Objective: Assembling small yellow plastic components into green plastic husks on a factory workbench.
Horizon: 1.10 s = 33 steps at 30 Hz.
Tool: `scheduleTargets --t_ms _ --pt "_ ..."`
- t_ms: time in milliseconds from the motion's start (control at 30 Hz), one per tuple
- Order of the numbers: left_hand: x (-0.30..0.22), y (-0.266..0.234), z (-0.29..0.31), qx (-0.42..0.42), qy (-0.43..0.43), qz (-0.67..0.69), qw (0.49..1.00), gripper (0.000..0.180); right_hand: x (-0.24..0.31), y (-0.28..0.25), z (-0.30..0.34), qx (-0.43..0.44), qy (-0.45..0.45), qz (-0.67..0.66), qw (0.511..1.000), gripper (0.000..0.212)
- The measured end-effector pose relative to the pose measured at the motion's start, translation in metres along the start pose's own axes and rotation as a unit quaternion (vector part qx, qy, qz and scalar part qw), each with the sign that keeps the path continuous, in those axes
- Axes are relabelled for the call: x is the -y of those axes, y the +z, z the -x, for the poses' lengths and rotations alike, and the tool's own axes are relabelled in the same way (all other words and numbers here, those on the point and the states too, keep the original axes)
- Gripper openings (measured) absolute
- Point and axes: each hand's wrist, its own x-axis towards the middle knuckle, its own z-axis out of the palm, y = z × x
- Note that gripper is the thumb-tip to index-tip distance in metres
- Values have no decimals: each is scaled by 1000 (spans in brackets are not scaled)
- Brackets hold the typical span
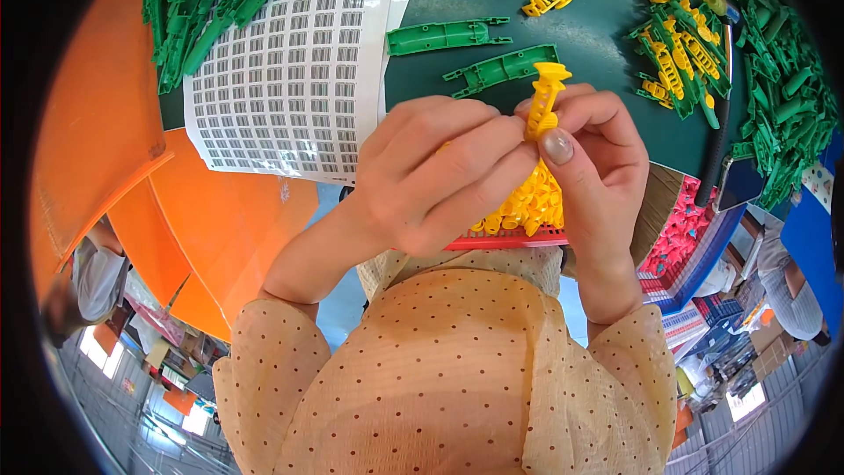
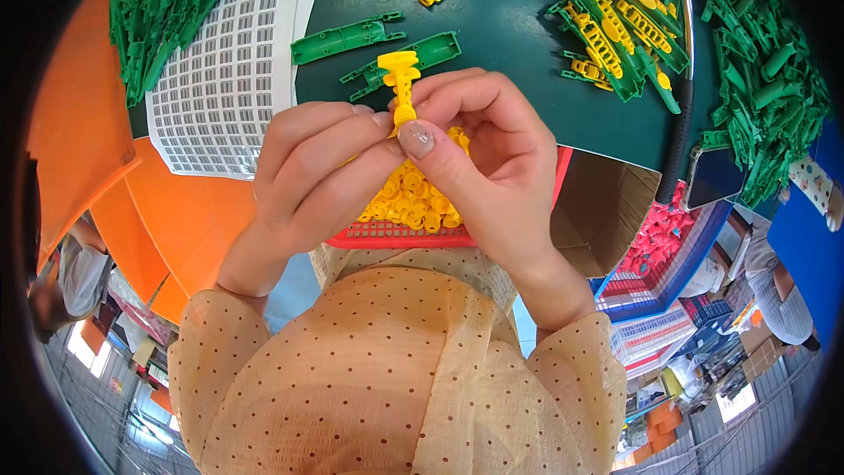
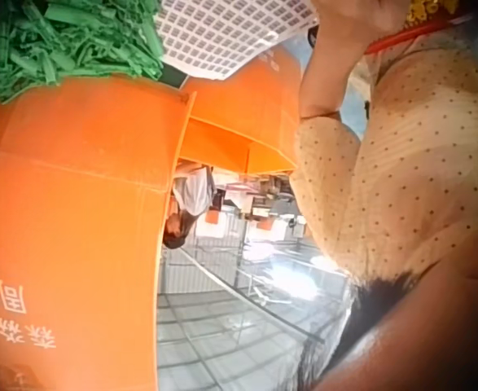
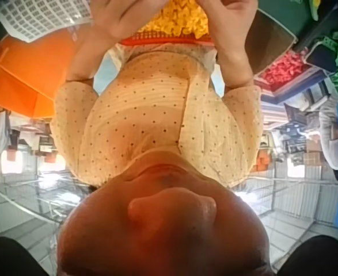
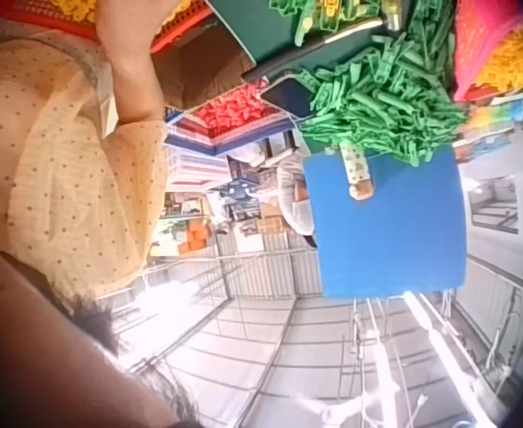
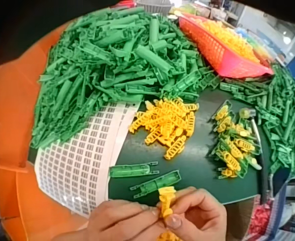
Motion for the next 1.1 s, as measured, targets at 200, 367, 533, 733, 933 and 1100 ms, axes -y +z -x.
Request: scheduleTargets --t_ms 200,367,533,733,933,1100 --pt "17 -14 8 30 -179 -6 983 38 12 -22 -17 -8 -192 341 920 31" --pt "15 -5 5 60 -218 26 974 35 22 -19 -34 90 -287 535 789 32" --pt "19 -3 7 53 -229 63 970 35 12 -25 -46 169 -314 562 746 30" --pt "23 1 13 36 -220 91 971 36 9 -25 -45 174 -323 584 724 33" --pt "24 -2 11 55 -216 92 970 33 13 -21 -42 175 -340 607 697 35" --pt "25 -2 11 60 -216 92 970 33 15 -20 -42 175 -343 612 691 34"
